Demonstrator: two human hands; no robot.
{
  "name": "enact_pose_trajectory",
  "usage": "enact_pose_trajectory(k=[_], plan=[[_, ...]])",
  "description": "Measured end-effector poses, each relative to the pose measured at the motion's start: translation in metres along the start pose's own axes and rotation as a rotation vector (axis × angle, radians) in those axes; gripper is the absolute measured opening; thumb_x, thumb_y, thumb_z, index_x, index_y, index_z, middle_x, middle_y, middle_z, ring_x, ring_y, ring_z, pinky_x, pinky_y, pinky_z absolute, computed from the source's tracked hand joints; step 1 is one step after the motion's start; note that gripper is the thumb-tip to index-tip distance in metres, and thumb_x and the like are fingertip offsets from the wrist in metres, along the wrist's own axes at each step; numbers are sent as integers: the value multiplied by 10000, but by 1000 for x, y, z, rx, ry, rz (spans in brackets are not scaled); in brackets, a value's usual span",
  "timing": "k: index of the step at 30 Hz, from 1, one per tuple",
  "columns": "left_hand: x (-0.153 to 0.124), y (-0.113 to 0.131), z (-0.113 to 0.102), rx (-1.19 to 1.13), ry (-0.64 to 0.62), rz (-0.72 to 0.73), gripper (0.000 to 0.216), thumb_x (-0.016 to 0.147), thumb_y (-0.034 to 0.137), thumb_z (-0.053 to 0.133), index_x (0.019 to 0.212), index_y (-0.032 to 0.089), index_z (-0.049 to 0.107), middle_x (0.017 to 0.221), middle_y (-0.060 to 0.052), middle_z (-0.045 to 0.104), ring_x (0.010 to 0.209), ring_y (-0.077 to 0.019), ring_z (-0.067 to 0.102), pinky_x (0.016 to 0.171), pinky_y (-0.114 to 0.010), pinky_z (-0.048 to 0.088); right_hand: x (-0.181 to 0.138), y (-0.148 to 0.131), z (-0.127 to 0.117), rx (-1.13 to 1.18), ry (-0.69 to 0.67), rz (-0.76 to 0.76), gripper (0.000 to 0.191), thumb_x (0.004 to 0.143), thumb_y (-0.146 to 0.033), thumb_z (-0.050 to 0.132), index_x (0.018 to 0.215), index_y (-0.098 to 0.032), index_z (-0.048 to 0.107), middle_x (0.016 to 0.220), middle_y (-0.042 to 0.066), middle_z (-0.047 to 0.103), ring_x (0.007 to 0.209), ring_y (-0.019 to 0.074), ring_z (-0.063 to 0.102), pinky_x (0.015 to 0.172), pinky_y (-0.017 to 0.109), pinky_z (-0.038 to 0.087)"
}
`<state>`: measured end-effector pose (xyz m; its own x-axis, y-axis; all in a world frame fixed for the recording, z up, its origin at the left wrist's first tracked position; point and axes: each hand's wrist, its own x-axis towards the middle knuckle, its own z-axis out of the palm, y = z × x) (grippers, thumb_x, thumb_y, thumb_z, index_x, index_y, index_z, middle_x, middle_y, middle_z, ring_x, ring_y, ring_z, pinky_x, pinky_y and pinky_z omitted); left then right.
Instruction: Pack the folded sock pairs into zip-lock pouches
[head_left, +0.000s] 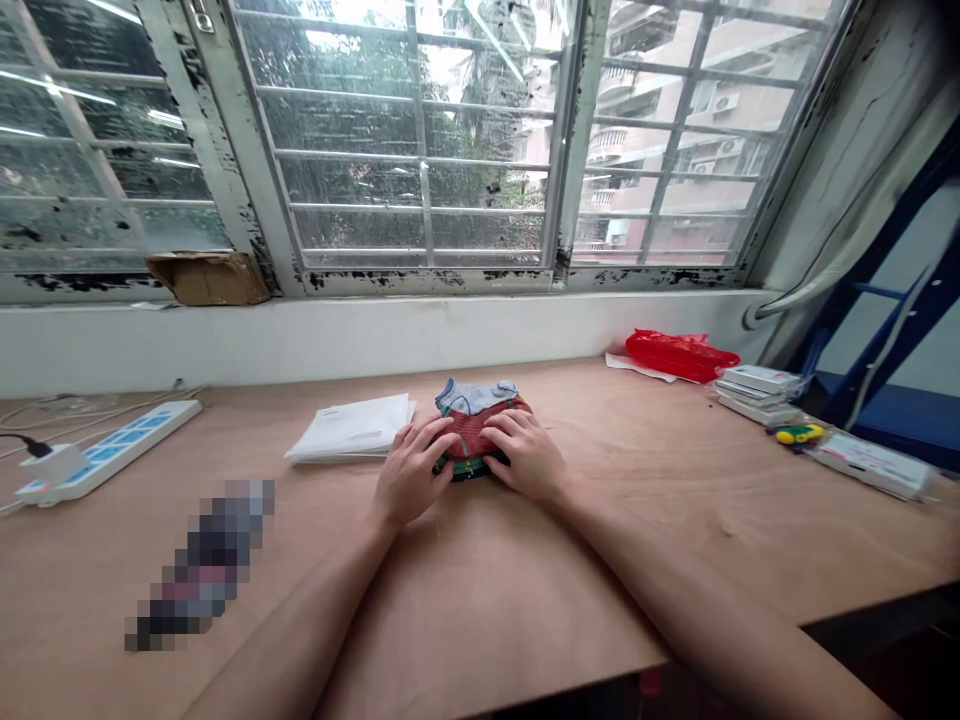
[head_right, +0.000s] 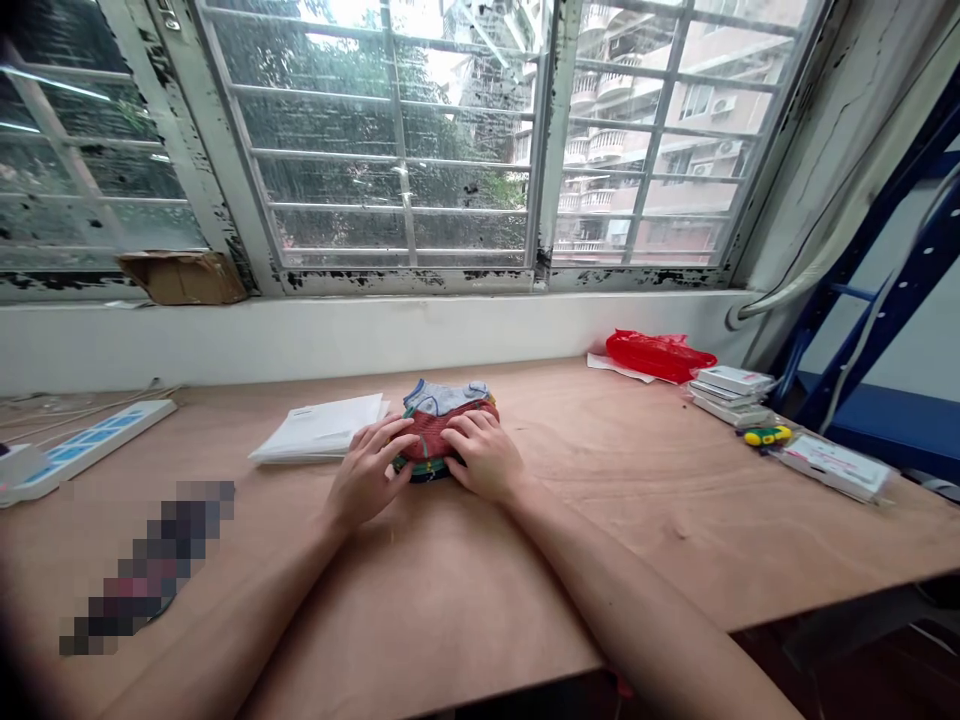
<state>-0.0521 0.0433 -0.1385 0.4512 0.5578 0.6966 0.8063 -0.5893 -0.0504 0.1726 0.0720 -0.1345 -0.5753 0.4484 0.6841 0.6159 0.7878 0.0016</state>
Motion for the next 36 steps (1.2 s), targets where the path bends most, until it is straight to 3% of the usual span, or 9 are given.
enact_pose_trajectory(k=[12, 18, 28, 33, 36], plan=[[5, 1, -1, -12, -80, -8, 426, 778, 125, 619, 1186, 248, 598, 1337, -48, 582, 1297, -267, 460, 1109, -457, 301, 0, -3, 0, 8, -56, 42, 223, 819, -259, 653, 1031, -197, 626, 1080, 90, 630, 1028, 260, 506, 966, 439, 388], [9, 1, -4, 39, -27, 2, 234, 877, 183, 561, 1095, 244, 621, 1207, -37, 662, 1244, -263, 510, 1095, -470, 293, 1, -3, -2, 25, -37, 54, 218, 836, -289, 645, 1035, -201, 620, 1114, 94, 631, 1041, 264, 505, 972, 446, 385], [25, -16, -7, 93, -116, 299, 227, 879, 165, 531, 1049, 236, 663, 1124, -41, 699, 1183, -230, 557, 1110, -444, 303, 3, -4, 1, 9, -3, 88, 254, 840, -345, 646, 1046, -198, 618, 1091, 93, 642, 1061, 274, 508, 1053, 485, 340], [48, -12, -8, -9, -62, 164, 228, 921, 182, 481, 1054, 227, 661, 1050, -47, 713, 1096, -208, 598, 1083, -434, 340, 3, -1, 3, 31, 35, 109, 385, 847, -417, 642, 1161, -201, 589, 1143, 102, 637, 1113, 287, 504, 1084, 511, 308], [69, 0, -9, -96, 4, 74, 235, 938, 220, 479, 1108, 217, 642, 1026, -55, 712, 1004, -208, 628, 1003, -410, 421, 3, 11, -1, 43, 137, 145, 301, 908, -314, 557, 1189, -207, 572, 1154, 96, 646, 1171, 276, 493, 1100, 509, 287]])
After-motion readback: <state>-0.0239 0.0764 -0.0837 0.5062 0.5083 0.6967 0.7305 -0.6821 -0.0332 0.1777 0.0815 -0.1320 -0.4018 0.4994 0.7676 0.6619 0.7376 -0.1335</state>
